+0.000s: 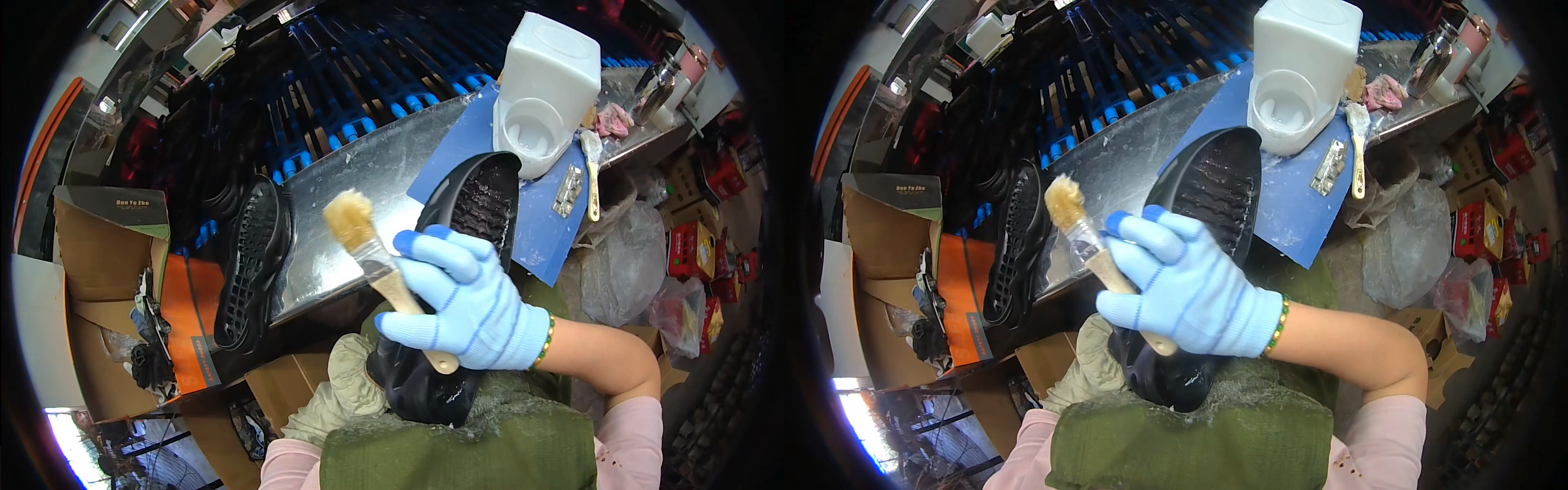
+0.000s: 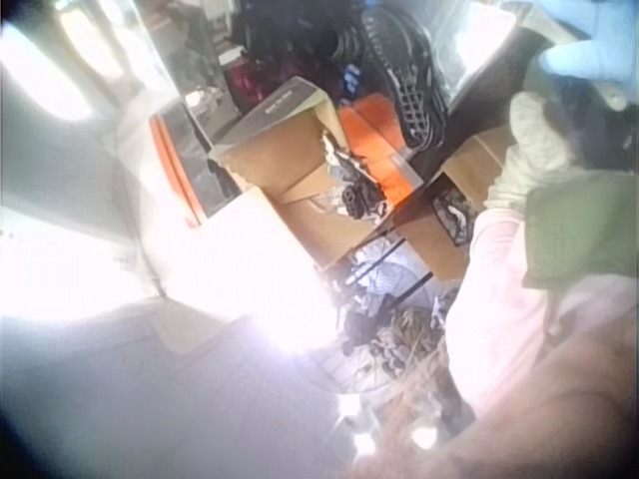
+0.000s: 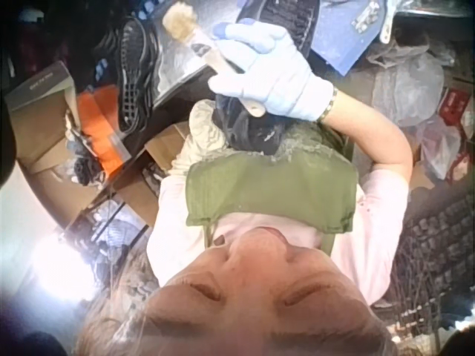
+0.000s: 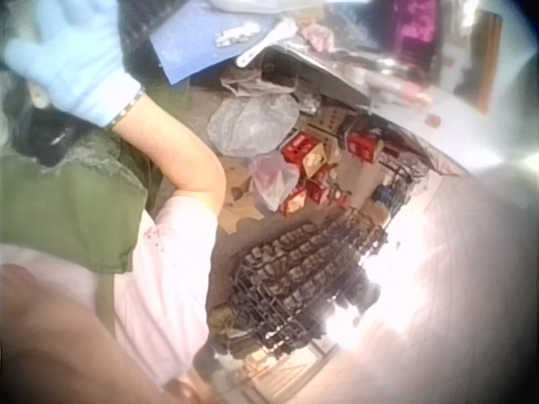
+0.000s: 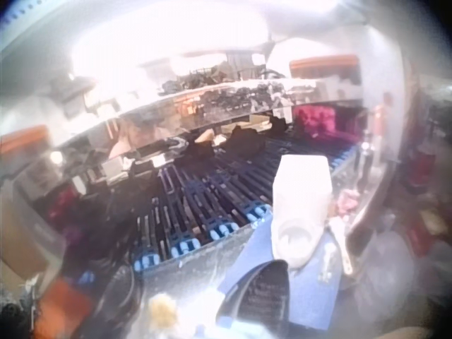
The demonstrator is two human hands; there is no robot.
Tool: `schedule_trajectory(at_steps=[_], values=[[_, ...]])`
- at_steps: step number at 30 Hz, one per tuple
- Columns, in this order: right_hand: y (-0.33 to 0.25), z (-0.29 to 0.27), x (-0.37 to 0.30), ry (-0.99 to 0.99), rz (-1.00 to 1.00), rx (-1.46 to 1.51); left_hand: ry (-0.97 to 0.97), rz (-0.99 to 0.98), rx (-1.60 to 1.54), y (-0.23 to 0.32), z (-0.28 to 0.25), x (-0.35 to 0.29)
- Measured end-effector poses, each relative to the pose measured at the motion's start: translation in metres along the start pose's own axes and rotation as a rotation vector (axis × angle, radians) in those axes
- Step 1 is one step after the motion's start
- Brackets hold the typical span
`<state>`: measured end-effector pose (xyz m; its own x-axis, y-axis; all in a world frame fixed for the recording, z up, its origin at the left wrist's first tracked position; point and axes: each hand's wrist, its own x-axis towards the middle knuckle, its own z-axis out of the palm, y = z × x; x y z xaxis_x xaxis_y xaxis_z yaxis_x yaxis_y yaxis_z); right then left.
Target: The person applies a white adhesive to the soles of black shoes using a brush. They repeatedly dip the brush into a container and spread the glue across the tread patterns of multiple shoes on a conveyor belt.
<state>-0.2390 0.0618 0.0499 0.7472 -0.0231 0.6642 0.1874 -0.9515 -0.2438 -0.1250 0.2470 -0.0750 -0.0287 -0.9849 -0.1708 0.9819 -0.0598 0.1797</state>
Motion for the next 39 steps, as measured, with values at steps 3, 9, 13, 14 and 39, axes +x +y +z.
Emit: schedule_trajectory(at_steps=[3, 9, 13, 14, 39], values=[[-0.019, -0.015, -0.008, 0.016, 0.061, 0.05, -0.019, 0.006, 0.069, -0.002, 0.0, 0.012], [-0.015, -0.064, -0.04, 0.202, 0.278, -0.066, -0.097, 0.067, 0.351, 0.01, -0.001, 0.052], [0.001, -0.078, -0.054, 0.369, 0.474, -0.111, -0.143, 0.11, 0.536, 0.025, 0.003, 0.061], [0.002, -0.079, -0.056, 0.369, 0.469, -0.12, -0.152, 0.113, 0.562, 0.027, 0.004, 0.063], [0.022, -0.059, -0.017, 0.43, 0.403, 0.171, -0.154, 0.087, 0.5, 0.01, -0.023, 0.081]])
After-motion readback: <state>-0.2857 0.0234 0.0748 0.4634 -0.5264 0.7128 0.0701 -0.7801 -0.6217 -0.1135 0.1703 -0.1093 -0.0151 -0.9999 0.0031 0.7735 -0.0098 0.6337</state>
